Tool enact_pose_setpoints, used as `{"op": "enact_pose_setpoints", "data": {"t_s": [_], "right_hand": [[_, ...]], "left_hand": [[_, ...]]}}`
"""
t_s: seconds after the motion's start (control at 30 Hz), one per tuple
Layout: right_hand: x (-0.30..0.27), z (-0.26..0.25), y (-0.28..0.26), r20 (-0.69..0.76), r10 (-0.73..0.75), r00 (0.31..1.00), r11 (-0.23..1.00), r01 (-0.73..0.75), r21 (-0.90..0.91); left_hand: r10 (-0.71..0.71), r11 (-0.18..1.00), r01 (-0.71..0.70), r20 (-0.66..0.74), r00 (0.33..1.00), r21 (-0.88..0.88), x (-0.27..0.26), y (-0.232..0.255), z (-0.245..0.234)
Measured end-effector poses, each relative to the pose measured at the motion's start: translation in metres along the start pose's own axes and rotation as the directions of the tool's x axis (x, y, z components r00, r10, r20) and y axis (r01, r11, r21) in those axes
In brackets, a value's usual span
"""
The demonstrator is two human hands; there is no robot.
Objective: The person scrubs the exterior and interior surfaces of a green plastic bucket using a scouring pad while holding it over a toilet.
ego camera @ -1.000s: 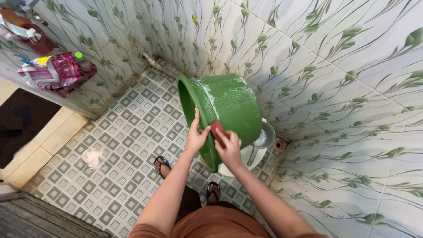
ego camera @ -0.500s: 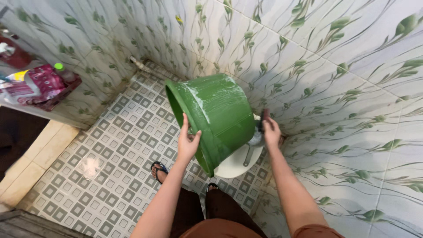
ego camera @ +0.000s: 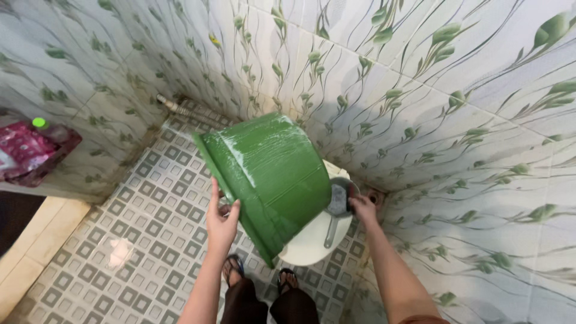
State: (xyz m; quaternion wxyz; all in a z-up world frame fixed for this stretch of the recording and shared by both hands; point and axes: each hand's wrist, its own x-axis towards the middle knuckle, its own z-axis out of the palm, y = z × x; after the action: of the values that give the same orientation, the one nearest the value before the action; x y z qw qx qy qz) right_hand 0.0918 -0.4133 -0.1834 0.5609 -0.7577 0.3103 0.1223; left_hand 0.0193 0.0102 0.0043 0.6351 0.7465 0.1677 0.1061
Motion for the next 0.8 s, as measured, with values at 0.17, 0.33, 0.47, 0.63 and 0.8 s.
{"op": "enact_pose_setpoints", "data": {"t_s": [0.17, 0.33, 0.47, 0.63, 0.8], "right_hand": [[0.035, 0.041, 0.021, 0.036, -0.168, 0.985, 0.872, 0.165, -0.46], [0.062, 0.066, 0.052, 0.032, -0.16, 0.987, 0.577, 0.12, -0.808], [0.075, 0.075, 0.069, 0.266, -0.259, 0.929, 0.362, 0.349, -0.864], [0.087, 0.074, 0.075, 0.208, -0.268, 0.941, 0.449, 0.313, -0.837], [0.095, 0.075, 0.072, 0.176, -0.223, 0.959, 0.519, 0.269, -0.811]], "left_hand": [[-0.006, 0.998, 0.004, -0.031, 0.999, -0.067, 0.013, -0.013, -0.006], [0.032, 0.995, -0.036, -0.041, 0.999, -0.091, 0.017, -0.014, -0.01], [0.043, 0.994, -0.046, -0.031, 0.999, -0.102, 0.015, -0.015, -0.01], [0.041, 0.992, -0.043, -0.018, 0.999, -0.12, 0.005, -0.01, -0.007], [0.067, 0.99, -0.065, 0.013, 0.998, -0.121, -0.001, -0.008, -0.002]]}}
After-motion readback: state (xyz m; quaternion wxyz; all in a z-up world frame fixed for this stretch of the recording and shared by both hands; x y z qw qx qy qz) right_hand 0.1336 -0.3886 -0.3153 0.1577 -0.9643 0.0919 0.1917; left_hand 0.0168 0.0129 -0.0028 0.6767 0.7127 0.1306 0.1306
